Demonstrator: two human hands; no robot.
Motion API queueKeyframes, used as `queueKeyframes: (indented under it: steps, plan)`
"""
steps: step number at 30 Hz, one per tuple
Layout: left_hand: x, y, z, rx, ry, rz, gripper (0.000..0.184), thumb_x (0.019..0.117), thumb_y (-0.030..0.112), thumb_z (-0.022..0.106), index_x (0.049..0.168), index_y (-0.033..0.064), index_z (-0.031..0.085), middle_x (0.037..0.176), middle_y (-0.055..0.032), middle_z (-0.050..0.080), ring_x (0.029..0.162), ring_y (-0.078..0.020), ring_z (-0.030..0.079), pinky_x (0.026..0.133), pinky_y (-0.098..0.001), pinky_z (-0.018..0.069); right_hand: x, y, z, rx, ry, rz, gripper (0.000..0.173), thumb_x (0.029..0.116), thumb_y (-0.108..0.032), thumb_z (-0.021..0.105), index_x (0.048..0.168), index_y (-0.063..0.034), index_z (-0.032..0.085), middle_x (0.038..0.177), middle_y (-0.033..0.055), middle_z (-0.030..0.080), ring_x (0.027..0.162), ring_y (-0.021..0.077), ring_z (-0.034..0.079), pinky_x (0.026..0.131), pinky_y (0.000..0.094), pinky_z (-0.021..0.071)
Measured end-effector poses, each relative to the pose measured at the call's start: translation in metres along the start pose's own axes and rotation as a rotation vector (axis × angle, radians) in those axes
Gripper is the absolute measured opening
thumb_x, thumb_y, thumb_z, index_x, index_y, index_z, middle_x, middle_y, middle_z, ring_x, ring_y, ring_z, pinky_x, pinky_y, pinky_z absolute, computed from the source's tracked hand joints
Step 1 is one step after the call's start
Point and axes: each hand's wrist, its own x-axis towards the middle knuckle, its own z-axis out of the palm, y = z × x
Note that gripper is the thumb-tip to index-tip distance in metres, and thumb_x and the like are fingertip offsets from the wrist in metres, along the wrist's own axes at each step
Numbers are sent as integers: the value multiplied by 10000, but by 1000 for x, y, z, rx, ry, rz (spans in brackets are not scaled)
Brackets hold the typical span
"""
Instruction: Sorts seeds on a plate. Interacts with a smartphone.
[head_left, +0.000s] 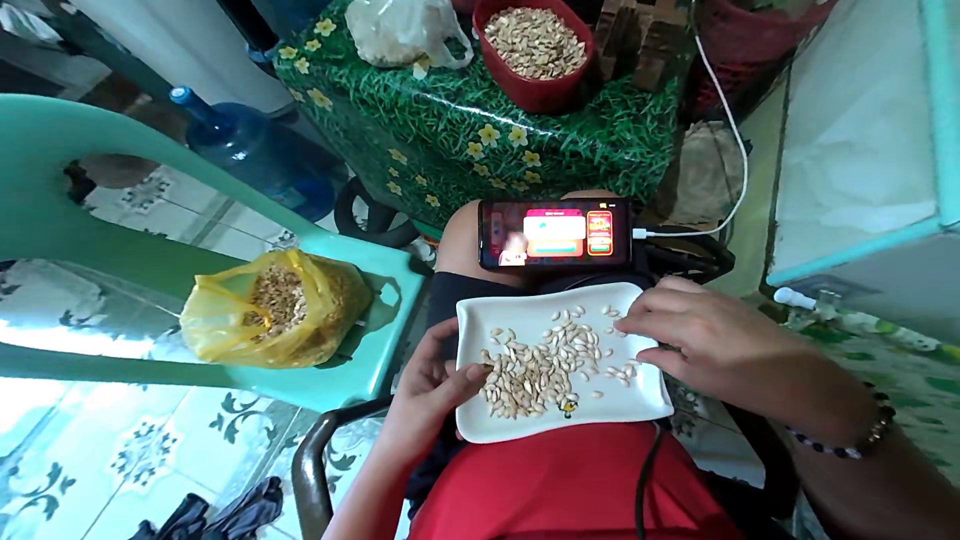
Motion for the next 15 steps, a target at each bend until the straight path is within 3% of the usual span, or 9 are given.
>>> queueKeyframes:
  steps: [4,10,15]
  plan:
    - [0,1,1,27,6,4,553,947,177,703,1428,126,435,975,-41,739,833,-132,739,793,-302,628,1,3,0,-13,55,27,235,903,-151,721,1129,-121,782,996,46,697,1001,263,649,817,442,564]
    - [0,1,0,23,6,7,537,945,160,695,1415,122,440,954,-35,735,814,-127,735,784,-302,628,4,3,3,-31,61,56,195,925,-144,689,1089,-143,794,947,24,683,958,237,641,775,413,555]
    - [0,0,0,6,0,12,547,946,162,698,1425,123,438,996,-58,738,842,-146,741,796,-311,629,7,-4,11,-59,87,91,224,939,-91,641,1105,-124,787,953,54,668,952,272,630,745,431,542]
